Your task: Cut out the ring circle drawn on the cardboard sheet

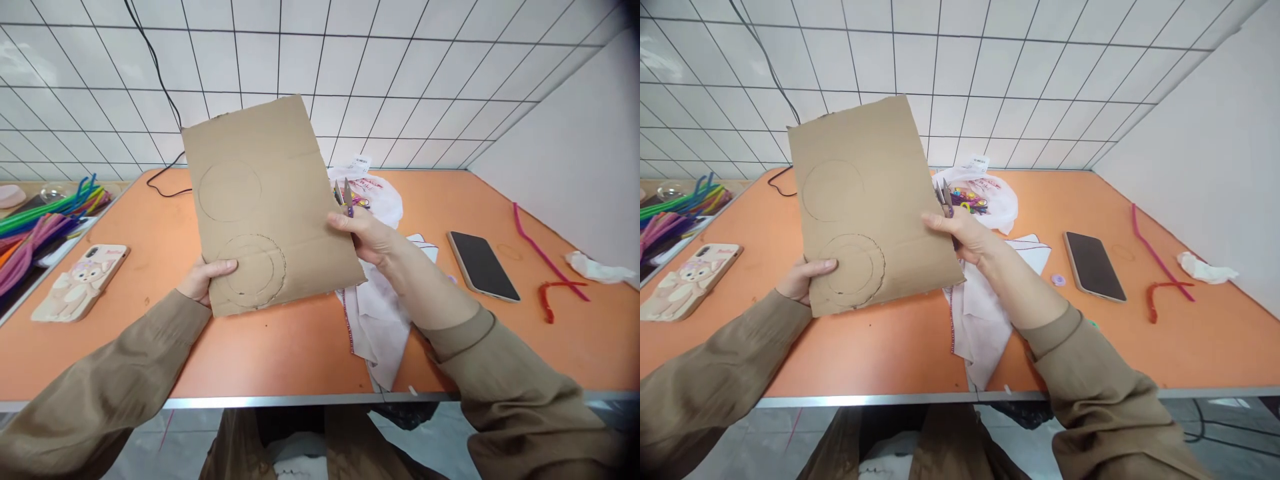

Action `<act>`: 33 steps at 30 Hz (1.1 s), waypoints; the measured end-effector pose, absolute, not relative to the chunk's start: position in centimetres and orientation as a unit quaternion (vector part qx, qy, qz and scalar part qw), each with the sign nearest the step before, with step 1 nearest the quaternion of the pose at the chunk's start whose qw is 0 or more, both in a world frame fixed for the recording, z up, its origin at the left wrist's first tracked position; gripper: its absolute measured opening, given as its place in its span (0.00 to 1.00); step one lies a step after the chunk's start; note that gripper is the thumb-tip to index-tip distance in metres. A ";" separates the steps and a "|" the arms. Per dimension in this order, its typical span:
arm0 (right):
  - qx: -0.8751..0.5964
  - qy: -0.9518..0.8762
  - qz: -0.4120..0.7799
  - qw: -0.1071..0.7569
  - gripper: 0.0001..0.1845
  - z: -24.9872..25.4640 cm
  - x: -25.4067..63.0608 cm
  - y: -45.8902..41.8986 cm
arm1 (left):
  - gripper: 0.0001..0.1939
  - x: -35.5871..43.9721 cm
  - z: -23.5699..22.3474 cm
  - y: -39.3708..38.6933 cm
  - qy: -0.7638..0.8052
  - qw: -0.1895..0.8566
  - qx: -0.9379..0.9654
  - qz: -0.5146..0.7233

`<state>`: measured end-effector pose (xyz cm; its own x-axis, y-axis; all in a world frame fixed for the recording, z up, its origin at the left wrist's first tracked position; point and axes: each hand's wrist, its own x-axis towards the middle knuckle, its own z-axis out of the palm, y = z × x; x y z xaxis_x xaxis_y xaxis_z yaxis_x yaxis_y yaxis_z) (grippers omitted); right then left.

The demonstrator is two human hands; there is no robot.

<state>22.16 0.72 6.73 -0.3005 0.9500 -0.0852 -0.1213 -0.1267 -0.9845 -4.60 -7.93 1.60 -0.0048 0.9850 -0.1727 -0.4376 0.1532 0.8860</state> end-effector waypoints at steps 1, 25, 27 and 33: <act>-0.378 -0.487 0.686 0.386 0.15 6.5 22.0 0.5 | 0.36 -4.6 1.6 -7.9 0.426 0.624 0.321 0.571; -0.334 -0.382 0.813 0.287 0.23 2.2 20.3 -2.8 | 0.33 -7.0 2.0 -9.0 0.423 0.652 0.318 0.543; -0.320 -0.392 0.816 0.279 0.25 2.1 20.4 -2.7 | 0.35 -7.0 2.0 -9.1 0.414 0.650 0.330 0.545; -0.296 -0.403 0.818 0.285 0.30 2.1 20.4 -2.9 | 0.38 -6.5 2.6 -9.4 0.409 0.642 0.348 0.546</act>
<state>20.37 -2.90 2.05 -0.6621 0.7051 -0.2540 -0.2287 -0.5128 -0.8275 -6.54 -9.39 2.64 0.0681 0.9870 -0.1455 -0.4169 0.1606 0.8947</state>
